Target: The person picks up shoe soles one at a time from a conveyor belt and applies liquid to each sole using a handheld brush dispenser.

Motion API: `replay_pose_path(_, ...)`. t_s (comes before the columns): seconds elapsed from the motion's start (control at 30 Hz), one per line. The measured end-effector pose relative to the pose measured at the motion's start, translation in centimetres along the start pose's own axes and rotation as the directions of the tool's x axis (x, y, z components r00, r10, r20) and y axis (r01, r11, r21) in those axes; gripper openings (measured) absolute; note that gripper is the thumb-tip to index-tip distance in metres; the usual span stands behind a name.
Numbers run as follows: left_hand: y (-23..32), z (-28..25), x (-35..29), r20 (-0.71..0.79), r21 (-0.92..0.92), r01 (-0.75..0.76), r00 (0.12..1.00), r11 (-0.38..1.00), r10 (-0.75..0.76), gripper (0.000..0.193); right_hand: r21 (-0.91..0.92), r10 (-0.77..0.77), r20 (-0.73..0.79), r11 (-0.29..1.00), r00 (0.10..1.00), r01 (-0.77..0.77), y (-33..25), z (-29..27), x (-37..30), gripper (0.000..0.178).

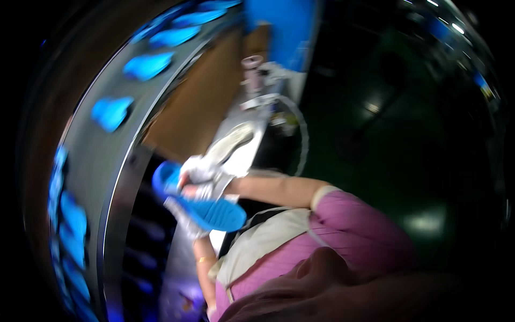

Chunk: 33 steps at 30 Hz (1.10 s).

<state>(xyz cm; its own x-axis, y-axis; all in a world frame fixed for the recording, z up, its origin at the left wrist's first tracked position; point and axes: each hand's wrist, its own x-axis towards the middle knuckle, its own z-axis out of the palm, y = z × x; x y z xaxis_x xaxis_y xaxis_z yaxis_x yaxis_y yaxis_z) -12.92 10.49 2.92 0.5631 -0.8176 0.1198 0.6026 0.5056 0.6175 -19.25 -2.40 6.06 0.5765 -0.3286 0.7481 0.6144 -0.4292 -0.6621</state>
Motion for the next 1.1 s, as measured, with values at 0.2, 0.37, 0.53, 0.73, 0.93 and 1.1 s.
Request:
replay_pose_path(0.2, -1.1, -0.4, -0.4, 0.007, -0.277, 0.089, 0.996, 0.957, -0.09, 0.064, 0.064, 0.358, -0.039, 0.933, 0.933, -0.355, -3.8, -3.4, 0.1, 0.016)
replay_pose_path(0.37, -1.0, -0.6, -0.1, -0.047, -0.163, 0.086, 0.994, 0.983, -0.095, 0.083, -0.047, 0.241, 0.082, 0.97, 0.967, -0.238, -3.9, -1.4, -2.8, 0.018)
replay_pose_path(0.53, -0.3, -0.6, 0.1, -0.046, -0.141, 0.054, 0.997, 0.988, -0.061, 0.089, 0.004, 0.263, -0.036, 0.965, 0.964, -0.263, -4.4, -2.7, -2.4, 0.013)
replay_pose_path(0.73, 0.8, -0.4, 0.7, -0.073, -0.093, 0.01, 0.997, 0.996, -0.017, 0.097, 0.057, 0.065, 0.161, 0.996, 0.985, -0.075, -4.9, -0.7, -3.9, 0.012)
replay_pose_path(0.93, 2.0, -1.6, 1.2, 0.058, -0.102, 0.011, 0.998, 0.995, -0.005, 0.097, -0.063, 0.019, 0.056, 0.998, 0.998, -0.015, -4.1, -1.0, -3.4, 0.014)
replay_pose_path(1.1, 3.9, -5.0, 1.8, 0.227, -0.213, 0.129, 0.971, 0.969, -0.08, 0.104, 0.208, 0.263, 0.281, 0.922, 0.923, -0.326, -1.8, 0.0, -4.6, 0.004)
